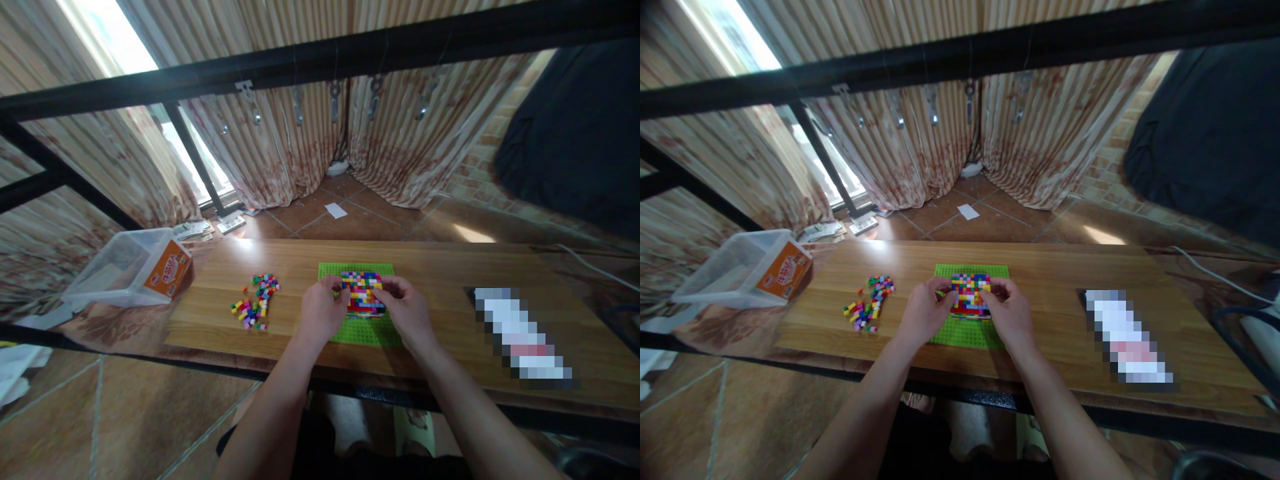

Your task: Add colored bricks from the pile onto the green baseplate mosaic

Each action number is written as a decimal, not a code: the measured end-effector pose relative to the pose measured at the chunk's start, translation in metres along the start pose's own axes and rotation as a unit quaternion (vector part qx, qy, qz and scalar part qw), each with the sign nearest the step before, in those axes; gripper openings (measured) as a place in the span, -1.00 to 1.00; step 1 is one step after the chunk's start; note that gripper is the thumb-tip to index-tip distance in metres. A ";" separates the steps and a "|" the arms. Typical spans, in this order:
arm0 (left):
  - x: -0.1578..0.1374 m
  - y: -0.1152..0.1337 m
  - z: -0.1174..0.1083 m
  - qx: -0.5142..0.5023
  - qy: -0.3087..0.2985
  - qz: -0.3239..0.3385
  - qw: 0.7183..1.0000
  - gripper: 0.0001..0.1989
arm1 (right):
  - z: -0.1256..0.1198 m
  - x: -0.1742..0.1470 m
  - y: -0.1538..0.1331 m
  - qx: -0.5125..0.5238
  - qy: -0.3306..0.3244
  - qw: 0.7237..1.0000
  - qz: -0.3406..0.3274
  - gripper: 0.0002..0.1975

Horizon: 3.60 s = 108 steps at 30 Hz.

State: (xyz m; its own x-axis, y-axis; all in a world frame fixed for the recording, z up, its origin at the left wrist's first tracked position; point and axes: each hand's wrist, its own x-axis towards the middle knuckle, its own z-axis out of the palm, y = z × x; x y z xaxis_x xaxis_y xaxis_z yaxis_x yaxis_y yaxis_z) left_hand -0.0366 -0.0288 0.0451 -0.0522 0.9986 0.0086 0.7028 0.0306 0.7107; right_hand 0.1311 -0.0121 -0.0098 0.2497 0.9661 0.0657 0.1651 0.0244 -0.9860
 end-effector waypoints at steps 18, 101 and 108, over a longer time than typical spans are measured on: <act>-0.002 0.001 0.002 0.023 -0.006 -0.013 1.000 -0.67 | 0.004 -0.002 -0.002 0.052 -0.011 0.998 0.015 -0.58; -0.005 0.005 0.003 0.109 -0.040 -0.001 0.993 -0.73 | 0.008 0.001 -0.001 -0.072 -0.014 0.995 0.061 -0.48; -0.010 0.004 0.006 0.122 -0.028 0.007 0.992 -0.72 | 0.007 0.004 0.007 -0.080 -0.020 0.995 0.060 -0.44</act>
State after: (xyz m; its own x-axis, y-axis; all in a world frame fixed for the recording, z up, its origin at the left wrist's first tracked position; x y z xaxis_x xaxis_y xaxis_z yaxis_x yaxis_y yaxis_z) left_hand -0.0286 -0.0384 0.0436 -0.0060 0.9996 -0.0268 0.8541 0.0190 0.5197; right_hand 0.1268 -0.0065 -0.0178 0.2390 0.9691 -0.0601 0.2875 -0.1298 -0.9489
